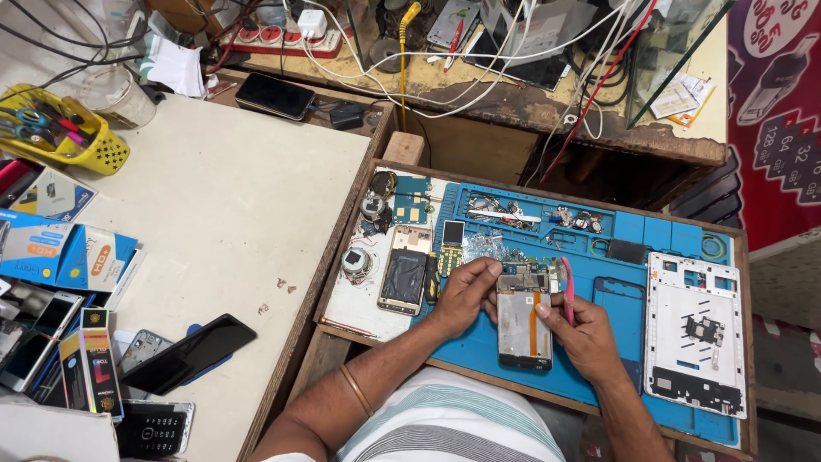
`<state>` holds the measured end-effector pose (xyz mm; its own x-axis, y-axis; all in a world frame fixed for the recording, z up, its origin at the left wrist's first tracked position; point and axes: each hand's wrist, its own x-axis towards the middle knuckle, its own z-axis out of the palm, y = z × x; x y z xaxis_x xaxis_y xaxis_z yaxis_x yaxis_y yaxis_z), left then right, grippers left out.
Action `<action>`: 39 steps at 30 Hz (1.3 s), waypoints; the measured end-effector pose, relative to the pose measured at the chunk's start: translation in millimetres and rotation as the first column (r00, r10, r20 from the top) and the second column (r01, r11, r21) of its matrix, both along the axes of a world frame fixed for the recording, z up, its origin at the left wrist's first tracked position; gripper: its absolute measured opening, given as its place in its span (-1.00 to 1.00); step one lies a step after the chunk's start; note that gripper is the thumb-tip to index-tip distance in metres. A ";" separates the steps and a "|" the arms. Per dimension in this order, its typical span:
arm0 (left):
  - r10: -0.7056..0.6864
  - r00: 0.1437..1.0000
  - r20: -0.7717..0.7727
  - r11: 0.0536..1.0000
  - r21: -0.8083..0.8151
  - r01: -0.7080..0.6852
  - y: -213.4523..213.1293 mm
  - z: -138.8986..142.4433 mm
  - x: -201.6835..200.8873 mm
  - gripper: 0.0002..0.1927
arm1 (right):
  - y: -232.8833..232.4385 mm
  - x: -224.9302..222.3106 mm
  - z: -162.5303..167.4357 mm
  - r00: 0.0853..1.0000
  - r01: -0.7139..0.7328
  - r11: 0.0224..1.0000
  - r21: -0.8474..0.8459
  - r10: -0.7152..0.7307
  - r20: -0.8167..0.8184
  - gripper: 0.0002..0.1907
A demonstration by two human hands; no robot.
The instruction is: The person sits at a repair workbench and cleans a disassembled smartphone, brushing debris off the phone frame and internal components with a pink brush while holding the phone steady. They reposition the phone and brush different parts, with other phone parts and boards laid out on the mat around them.
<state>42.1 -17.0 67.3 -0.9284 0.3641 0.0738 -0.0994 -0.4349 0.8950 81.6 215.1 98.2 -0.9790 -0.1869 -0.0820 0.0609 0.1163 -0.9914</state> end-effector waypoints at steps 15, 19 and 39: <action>0.052 0.993 0.103 0.997 -0.056 -0.047 4.6 2.3 5.4 -0.51 | 2.7 6.5 10.1 0.991 0.125 0.985 0.122 -0.129 0.024 -0.77; 0.030 0.997 0.077 0.998 0.061 -0.035 2.5 -8.7 4.6 -0.58 | -0.7 6.7 6.8 0.993 0.099 0.994 -0.037 -0.097 0.064 -0.79; 0.066 0.997 0.051 0.997 0.027 -0.067 1.4 -8.6 -6.9 -0.74 | 0.0 -5.0 4.2 0.999 0.030 0.999 -0.013 -0.029 0.037 -0.73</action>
